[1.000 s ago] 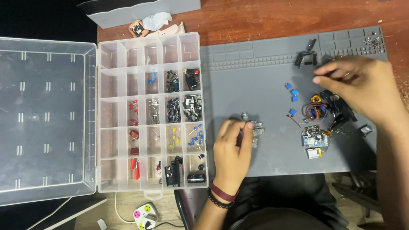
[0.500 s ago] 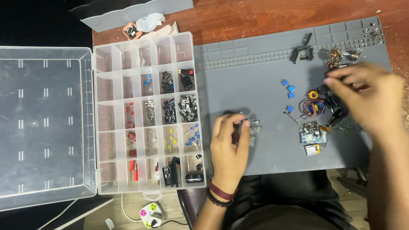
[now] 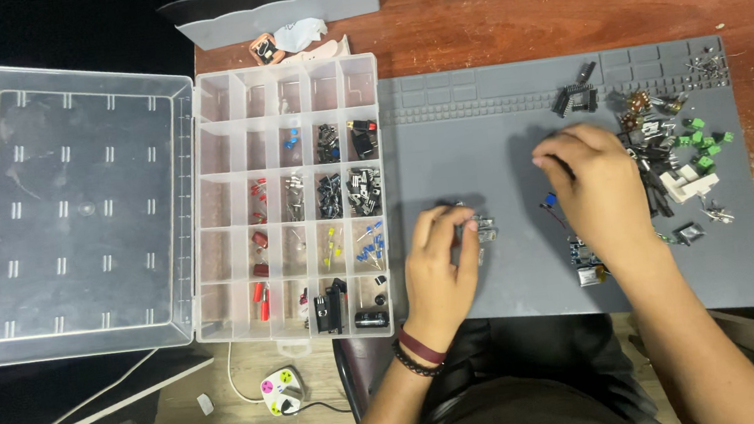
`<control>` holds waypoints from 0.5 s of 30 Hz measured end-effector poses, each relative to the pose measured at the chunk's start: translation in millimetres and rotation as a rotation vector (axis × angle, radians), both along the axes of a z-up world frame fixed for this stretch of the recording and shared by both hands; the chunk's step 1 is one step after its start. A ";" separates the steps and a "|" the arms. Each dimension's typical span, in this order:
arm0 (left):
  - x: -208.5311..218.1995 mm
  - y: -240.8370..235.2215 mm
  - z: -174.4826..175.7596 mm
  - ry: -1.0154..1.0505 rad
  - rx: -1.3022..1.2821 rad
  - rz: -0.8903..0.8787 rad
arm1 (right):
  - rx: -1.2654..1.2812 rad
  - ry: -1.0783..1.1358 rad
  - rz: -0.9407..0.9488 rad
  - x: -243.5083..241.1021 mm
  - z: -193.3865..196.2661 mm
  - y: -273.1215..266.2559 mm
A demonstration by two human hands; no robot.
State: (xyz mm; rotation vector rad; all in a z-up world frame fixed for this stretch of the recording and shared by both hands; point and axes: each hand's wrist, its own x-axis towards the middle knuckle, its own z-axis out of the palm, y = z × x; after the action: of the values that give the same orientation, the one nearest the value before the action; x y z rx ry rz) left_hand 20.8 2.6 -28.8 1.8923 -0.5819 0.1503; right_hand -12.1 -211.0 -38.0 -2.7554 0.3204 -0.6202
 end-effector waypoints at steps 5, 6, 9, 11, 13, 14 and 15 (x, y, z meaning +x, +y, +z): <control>-0.4 -3.9 12.4 -0.196 0.054 -0.018 | 0.214 -0.118 0.019 -10.9 30.7 22.4; -0.3 -5.3 15.5 -0.226 0.040 -0.030 | 0.344 -0.146 0.039 -13.6 35.6 28.0; -0.3 -10.2 18.6 -0.239 0.002 -0.059 | 0.959 -0.135 -0.022 -20.2 30.2 52.9; -3.9 -13.3 12.1 -0.252 -0.016 -0.062 | 1.096 -0.170 -0.062 -25.7 23.4 64.7; -6.7 -13.5 9.0 -0.266 -0.033 -0.066 | 1.233 -0.208 -0.103 -30.4 18.0 73.5; -7.9 -12.0 9.0 -0.260 -0.045 -0.068 | 1.272 -0.241 -0.118 -32.5 15.9 76.5; -9.0 -10.5 9.0 -0.254 -0.056 -0.071 | 1.311 -0.275 -0.133 -34.5 13.7 79.5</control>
State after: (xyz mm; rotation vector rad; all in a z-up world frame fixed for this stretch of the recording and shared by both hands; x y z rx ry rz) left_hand 11.8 -7.9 -19.8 1.8078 -0.8073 0.3615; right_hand -46.7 -131.5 -24.3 -1.3918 0.5756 -0.5175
